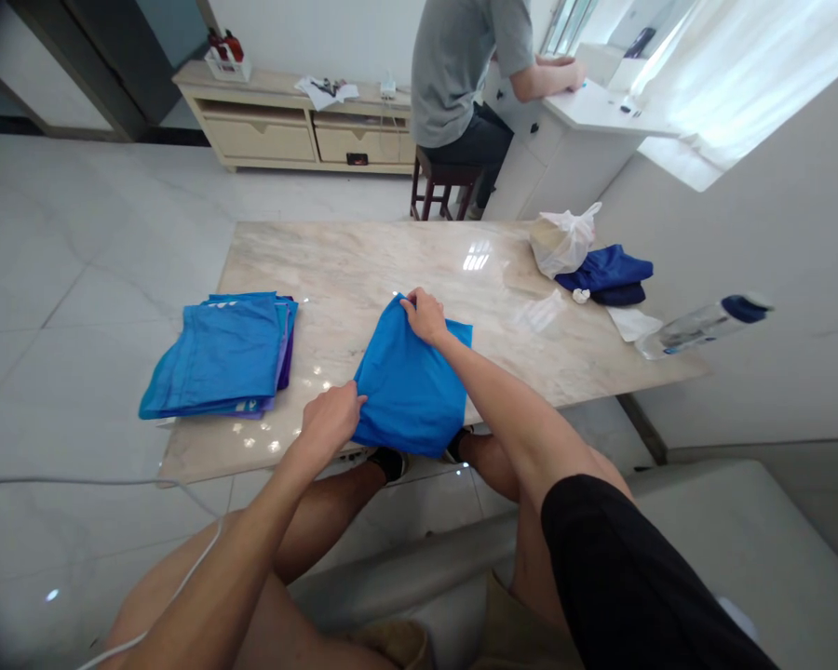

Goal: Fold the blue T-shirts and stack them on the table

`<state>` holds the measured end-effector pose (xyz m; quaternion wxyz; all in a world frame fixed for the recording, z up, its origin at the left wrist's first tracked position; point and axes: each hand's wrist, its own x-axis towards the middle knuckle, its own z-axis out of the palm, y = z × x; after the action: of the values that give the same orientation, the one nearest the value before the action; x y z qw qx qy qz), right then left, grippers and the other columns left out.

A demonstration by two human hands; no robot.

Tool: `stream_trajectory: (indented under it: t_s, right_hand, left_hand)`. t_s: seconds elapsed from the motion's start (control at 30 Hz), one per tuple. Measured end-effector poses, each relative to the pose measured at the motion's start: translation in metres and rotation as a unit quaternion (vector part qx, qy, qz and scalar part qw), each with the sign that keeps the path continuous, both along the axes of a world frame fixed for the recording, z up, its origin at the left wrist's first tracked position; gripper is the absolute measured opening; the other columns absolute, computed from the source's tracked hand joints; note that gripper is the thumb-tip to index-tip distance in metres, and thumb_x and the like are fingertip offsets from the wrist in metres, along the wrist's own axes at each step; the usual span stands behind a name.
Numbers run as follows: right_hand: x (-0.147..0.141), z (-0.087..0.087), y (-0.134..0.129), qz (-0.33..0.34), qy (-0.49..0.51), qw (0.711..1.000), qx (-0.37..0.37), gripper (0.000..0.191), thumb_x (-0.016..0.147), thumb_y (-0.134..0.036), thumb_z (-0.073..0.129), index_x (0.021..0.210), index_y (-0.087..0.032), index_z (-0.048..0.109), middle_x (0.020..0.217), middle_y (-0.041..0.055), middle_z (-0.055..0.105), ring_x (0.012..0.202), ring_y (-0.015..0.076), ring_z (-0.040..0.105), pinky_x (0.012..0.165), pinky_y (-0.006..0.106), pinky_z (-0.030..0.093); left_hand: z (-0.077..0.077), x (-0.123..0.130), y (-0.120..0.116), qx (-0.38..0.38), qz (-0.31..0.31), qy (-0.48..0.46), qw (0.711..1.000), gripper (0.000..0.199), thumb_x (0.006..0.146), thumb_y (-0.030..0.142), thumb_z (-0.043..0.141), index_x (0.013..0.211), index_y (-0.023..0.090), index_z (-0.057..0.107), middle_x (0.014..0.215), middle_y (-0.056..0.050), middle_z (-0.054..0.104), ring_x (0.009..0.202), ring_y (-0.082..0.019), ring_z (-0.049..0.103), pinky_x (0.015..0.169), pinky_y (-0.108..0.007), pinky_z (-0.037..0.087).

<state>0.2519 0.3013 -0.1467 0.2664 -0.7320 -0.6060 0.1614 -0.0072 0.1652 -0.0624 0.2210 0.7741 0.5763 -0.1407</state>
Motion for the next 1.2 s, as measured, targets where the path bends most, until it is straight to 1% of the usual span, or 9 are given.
stream_trajectory:
  t_s: [0.17,0.33,0.43,0.57,0.67,0.83,0.93,1.07,1.2]
  right_hand:
    - [0.003,-0.002,0.029,0.105,0.05,0.992,-0.048,0.02,0.105,-0.036,0.066,0.116,-0.02,0.067,0.1,0.0036,0.078,0.094,0.0216,0.068,0.09,0.03,0.05]
    - [0.016,0.005,0.05,0.081,-0.001,0.996,-0.049,0.024,0.103,-0.023,0.068,0.127,-0.018,0.071,0.11,0.0065,0.08,0.103,0.0207,0.071,0.094,0.029,0.05]
    - [0.039,0.017,0.05,0.078,-0.055,0.993,-0.074,0.024,0.107,-0.029,0.067,0.125,-0.016,0.075,0.118,0.0109,0.081,0.108,0.0228,0.072,0.096,0.03,0.052]
    - [0.07,0.033,0.027,0.139,-0.127,0.961,-0.204,0.035,0.102,-0.049,0.077,0.116,-0.017,0.081,0.119,0.0122,0.082,0.108,0.0262,0.075,0.092,0.03,0.054]
    - [0.082,0.039,0.003,0.125,-0.191,0.937,-0.266,0.038,0.102,-0.054,0.075,0.116,-0.019,0.081,0.122,0.013,0.082,0.111,0.0283,0.075,0.094,0.032,0.055]
    - [0.083,0.047,-0.027,-0.002,-0.288,0.941,-0.18,0.036,0.113,-0.031,0.049,0.132,-0.01,0.071,0.142,0.027,0.071,0.139,0.0385,0.062,0.117,0.05,0.044]
    - [0.081,0.063,-0.039,-0.066,-0.239,0.955,-0.163,0.041,0.11,-0.034,0.054,0.141,-0.008,0.064,0.142,0.0306,0.068,0.137,0.0422,0.063,0.115,0.054,0.047]
    - [0.079,0.087,-0.061,-0.113,-0.096,0.969,-0.197,0.038,0.101,-0.035,0.068,0.13,-0.01,0.07,0.136,0.0307,0.071,0.135,0.0446,0.067,0.11,0.051,0.052]
    - [0.079,0.087,-0.094,-0.13,0.031,0.945,-0.299,0.03,0.093,-0.038,0.082,0.104,-0.012,0.073,0.095,0.0222,0.08,0.1,0.0383,0.08,0.09,0.045,0.063]
  left_hand:
    - [-0.007,-0.005,0.004,-0.004,-0.003,0.023,1.0,0.038,0.112,0.036,0.046,0.127,0.016,0.075,0.122,-0.024,0.079,0.119,-0.037,0.077,0.093,-0.042,0.059]
    - [-0.013,-0.006,0.01,-0.003,-0.002,0.048,0.999,0.038,0.11,0.036,0.049,0.122,0.016,0.079,0.119,-0.024,0.08,0.117,-0.036,0.078,0.093,-0.041,0.059]
    - [-0.012,-0.003,0.012,0.002,-0.002,0.057,0.998,0.041,0.111,0.034,0.046,0.123,0.014,0.08,0.121,-0.026,0.079,0.119,-0.038,0.078,0.095,-0.044,0.059]
    - [-0.009,0.0,0.013,0.007,-0.001,0.073,0.997,0.046,0.113,0.032,0.038,0.126,0.014,0.078,0.123,-0.026,0.079,0.12,-0.039,0.077,0.096,-0.046,0.059]
    - [-0.01,0.0,0.015,0.013,-0.006,0.085,0.996,0.048,0.113,0.031,0.035,0.129,0.013,0.076,0.123,-0.026,0.079,0.122,-0.039,0.077,0.098,-0.048,0.059]
    - [-0.01,0.006,0.016,0.031,-0.018,0.096,0.995,0.047,0.112,0.025,0.034,0.129,0.009,0.074,0.125,-0.028,0.077,0.124,-0.039,0.075,0.101,-0.049,0.059]
    - [-0.011,0.016,0.015,0.089,-0.018,0.079,0.993,0.041,0.11,0.024,0.04,0.136,0.007,0.067,0.135,-0.028,0.071,0.129,-0.037,0.071,0.101,-0.044,0.058]
    - [-0.017,0.024,0.019,0.099,0.018,0.024,0.995,0.043,0.109,0.032,0.049,0.143,0.007,0.061,0.143,-0.029,0.067,0.132,-0.037,0.07,0.104,-0.042,0.056]
    - [-0.028,0.026,0.024,0.049,0.061,-0.033,0.996,0.032,0.101,0.025,0.062,0.127,0.01,0.072,0.132,-0.028,0.075,0.127,-0.035,0.074,0.103,-0.037,0.055]
